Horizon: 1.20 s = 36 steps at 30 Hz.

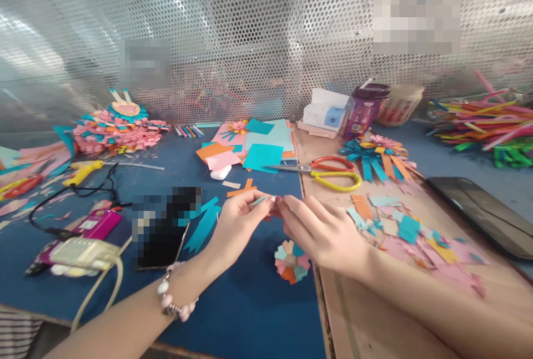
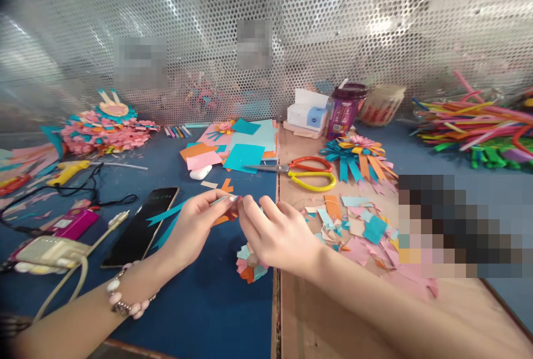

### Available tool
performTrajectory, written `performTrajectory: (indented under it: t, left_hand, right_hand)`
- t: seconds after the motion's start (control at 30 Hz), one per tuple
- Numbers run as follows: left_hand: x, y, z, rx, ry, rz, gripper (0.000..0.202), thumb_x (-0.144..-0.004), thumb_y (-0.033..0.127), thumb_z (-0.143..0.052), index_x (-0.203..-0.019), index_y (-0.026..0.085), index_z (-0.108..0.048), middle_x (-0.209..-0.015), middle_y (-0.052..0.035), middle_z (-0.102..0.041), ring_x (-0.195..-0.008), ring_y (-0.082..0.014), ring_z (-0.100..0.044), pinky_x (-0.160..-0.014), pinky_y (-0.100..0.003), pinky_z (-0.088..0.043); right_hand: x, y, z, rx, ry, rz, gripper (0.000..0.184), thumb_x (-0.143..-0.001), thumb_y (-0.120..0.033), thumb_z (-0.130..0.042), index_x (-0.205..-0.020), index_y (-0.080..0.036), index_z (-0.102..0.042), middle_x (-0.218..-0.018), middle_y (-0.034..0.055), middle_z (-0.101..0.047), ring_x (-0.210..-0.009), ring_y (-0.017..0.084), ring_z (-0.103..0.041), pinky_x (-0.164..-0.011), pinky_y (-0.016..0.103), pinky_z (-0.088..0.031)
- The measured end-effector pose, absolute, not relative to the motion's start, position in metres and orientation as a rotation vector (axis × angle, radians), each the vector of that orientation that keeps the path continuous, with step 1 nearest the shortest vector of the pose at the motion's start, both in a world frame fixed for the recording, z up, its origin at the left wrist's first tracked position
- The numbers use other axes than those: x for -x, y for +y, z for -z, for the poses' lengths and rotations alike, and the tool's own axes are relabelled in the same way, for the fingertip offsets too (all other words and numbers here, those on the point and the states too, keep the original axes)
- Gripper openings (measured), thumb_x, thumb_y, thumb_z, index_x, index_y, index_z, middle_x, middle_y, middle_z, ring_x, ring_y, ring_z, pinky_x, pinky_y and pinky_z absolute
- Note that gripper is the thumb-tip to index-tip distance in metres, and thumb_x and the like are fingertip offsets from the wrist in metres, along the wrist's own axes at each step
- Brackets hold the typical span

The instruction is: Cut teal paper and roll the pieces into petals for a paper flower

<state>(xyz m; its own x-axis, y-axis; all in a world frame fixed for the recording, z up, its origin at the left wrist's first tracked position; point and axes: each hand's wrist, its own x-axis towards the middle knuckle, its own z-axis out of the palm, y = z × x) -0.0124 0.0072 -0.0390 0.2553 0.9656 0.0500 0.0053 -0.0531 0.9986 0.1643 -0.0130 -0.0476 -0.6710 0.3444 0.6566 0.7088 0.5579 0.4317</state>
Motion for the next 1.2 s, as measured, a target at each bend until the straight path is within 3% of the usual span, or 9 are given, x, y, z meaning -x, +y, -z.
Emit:
performTrajectory:
  t: [0.1,0.27,0.33,0.6,1.2]
  left_hand:
    - [0.012,0.008,0.038,-1.336,0.997,-1.069,0.02,-0.08,0.034,-0.061,-0.08,0.015,-0.065,-0.077,-0.0032,-0.066,-0.075,-0.0139,-0.06,-0.073,-0.026,-0.049]
    - [0.012,0.01,0.037,-1.301,0.983,-1.051,0.02,-0.08,0.035,-0.061,-0.079,0.015,-0.064,-0.077,-0.0047,-0.07,-0.074,-0.0159,-0.066,-0.077,-0.029,-0.051]
    - [0.012,0.011,0.037,-1.297,0.99,-1.022,0.021,-0.08,0.036,-0.062,-0.079,0.015,-0.063,-0.076,-0.0047,-0.071,-0.073,-0.0161,-0.067,-0.079,-0.03,-0.051]
    - [0.014,0.011,0.041,-1.424,1.014,-0.979,0.022,-0.08,0.037,-0.061,-0.078,0.015,-0.064,-0.077,-0.0035,-0.07,-0.076,-0.0159,-0.066,-0.076,-0.026,-0.051]
    - [0.012,0.011,0.038,-1.377,1.016,-0.94,0.025,-0.08,0.04,-0.06,-0.076,0.016,-0.063,-0.074,-0.0034,-0.068,-0.074,-0.0157,-0.063,-0.072,-0.026,-0.049]
  right_hand:
    - [-0.161,-0.012,0.049,0.851,-2.253,0.866,0.026,-0.082,-0.014,-0.054,-0.106,-0.006,-0.062,-0.096,0.0102,-0.069,-0.067,0.017,-0.06,-0.042,0.029,-0.043]
    - [-0.158,-0.003,0.049,0.989,-2.002,0.218,0.02,-0.085,-0.012,-0.052,-0.103,-0.01,-0.061,-0.091,0.0074,-0.066,-0.071,0.013,-0.061,-0.049,0.023,-0.046]
    - [-0.16,0.002,0.048,1.001,-1.941,0.113,0.016,-0.086,-0.013,-0.052,-0.099,-0.011,-0.061,-0.09,0.0068,-0.065,-0.067,0.011,-0.059,-0.05,0.022,-0.046]
    - [-0.165,0.007,0.052,0.91,-2.122,0.254,0.013,-0.086,-0.015,-0.053,-0.094,-0.013,-0.064,-0.086,0.0059,-0.065,-0.074,0.014,-0.06,-0.062,0.025,-0.05]
    - [-0.165,0.001,0.048,0.834,-2.229,0.59,0.016,-0.088,-0.012,-0.05,-0.093,-0.007,-0.064,-0.076,0.0062,-0.065,-0.064,0.012,-0.058,-0.05,0.024,-0.045]
